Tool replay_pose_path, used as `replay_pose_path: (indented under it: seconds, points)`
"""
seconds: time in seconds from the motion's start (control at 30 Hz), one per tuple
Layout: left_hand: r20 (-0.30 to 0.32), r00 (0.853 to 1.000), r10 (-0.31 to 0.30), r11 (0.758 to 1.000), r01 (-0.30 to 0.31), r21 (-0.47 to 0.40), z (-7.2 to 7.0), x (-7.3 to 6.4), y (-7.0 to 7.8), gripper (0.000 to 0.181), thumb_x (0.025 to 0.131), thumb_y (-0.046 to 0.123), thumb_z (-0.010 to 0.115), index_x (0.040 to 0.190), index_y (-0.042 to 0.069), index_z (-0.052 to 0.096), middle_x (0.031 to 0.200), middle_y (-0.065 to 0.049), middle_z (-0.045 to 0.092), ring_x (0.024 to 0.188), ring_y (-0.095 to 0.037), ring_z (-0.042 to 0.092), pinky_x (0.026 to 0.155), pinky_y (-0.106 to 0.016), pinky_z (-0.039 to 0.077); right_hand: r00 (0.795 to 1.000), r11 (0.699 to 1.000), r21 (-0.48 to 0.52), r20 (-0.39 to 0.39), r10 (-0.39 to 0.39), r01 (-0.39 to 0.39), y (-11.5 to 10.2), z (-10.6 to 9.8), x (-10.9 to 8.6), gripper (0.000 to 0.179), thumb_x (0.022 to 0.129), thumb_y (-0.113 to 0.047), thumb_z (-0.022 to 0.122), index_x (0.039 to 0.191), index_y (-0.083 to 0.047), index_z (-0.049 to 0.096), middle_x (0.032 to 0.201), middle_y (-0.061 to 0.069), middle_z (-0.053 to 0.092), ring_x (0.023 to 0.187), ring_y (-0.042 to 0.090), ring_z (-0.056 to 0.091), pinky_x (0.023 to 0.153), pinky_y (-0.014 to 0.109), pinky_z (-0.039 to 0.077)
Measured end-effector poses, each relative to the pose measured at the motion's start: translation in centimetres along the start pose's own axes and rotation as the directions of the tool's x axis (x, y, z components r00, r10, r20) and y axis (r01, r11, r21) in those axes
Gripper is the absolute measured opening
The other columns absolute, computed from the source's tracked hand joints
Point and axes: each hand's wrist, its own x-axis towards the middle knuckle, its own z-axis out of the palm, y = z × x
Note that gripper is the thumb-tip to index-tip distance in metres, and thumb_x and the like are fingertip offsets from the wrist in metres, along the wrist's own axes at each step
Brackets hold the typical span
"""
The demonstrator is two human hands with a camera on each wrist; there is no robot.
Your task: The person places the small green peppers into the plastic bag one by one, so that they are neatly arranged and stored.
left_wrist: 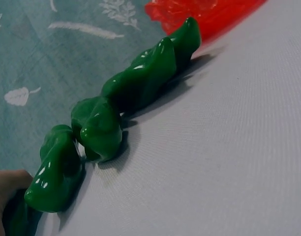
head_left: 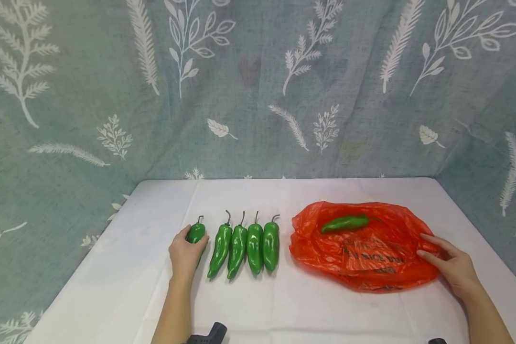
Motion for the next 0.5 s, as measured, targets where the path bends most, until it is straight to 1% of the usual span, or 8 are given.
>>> replay_pose_path:
  seconds: [0.17, 0.2, 0.33, 0.4, 0.5]
  points:
    - [0.001, 1.0, 0.007, 1.0, -0.007, -0.025, -0.1, -0.2, 0.4, 0.063, 0.081, 0.018, 0.069, 0.135, -0.005, 0.045, 0.134, -0.03, 0.048, 0.124, -0.044, 0.045, 0.101, -0.054, 0.039, 1.0, 1.0, -0.014, 0.006, -0.002, 0.002, 0.1, 0.0, 0.0, 0.063, 0.089, -0.044, 0.061, 0.145, -0.023, 0.04, 0.152, 0.023, 0.023, 0.138, 0.04, 0.021, 0.077, 0.0, 0.039]
    - [0.001, 1.0, 0.01, 1.0, -0.01, -0.03, -0.2, -0.2, 0.6, 0.063, 0.081, 0.018, 0.069, 0.135, -0.005, 0.046, 0.134, -0.03, 0.048, 0.123, -0.044, 0.045, 0.101, -0.054, 0.039, 1.0, 1.0, -0.013, 0.003, -0.006, 0.006, 0.1, 0.0, 0.0, 0.063, 0.089, -0.043, 0.061, 0.145, -0.023, 0.04, 0.153, 0.022, 0.024, 0.139, 0.039, 0.021, 0.077, 0.0, 0.039]
    - [-0.002, 1.0, 0.026, 0.999, -0.026, -0.045, -0.6, -0.3, 1.4, 0.061, 0.081, 0.016, 0.069, 0.134, -0.006, 0.047, 0.133, -0.03, 0.048, 0.123, -0.044, 0.046, 0.101, -0.053, 0.04, 1.0, 1.0, 0.005, -0.004, -0.018, 0.018, 0.1, 0.1, 0.1, 0.062, 0.089, -0.042, 0.062, 0.145, -0.025, 0.041, 0.154, 0.01, 0.028, 0.14, 0.032, 0.023, 0.078, -0.001, 0.038]
    - [0.0, 0.999, 0.035, 0.998, -0.035, -0.051, -0.9, -0.3, 1.9, 0.06, 0.081, 0.015, 0.068, 0.133, -0.006, 0.048, 0.134, -0.029, 0.048, 0.123, -0.044, 0.046, 0.1, -0.052, 0.041, 1.0, 1.0, 0.019, -0.004, -0.011, 0.011, 0.2, 0.1, 0.2, 0.062, 0.089, -0.042, 0.062, 0.145, -0.026, 0.04, 0.155, 0.006, 0.027, 0.14, 0.03, 0.023, 0.078, -0.001, 0.038]
    - [0.007, 0.998, 0.06, 0.996, -0.059, -0.065, -1.2, -0.4, 2.5, 0.059, 0.082, 0.015, 0.068, 0.133, -0.005, 0.048, 0.134, -0.028, 0.049, 0.122, -0.043, 0.048, 0.099, -0.052, 0.042, 1.0, 1.0, 0.023, 0.001, 0.0, 0.0, 0.2, 0.1, 0.2, 0.063, 0.089, -0.044, 0.061, 0.145, -0.026, 0.04, 0.155, 0.01, 0.026, 0.14, 0.033, 0.022, 0.077, 0.0, 0.039]
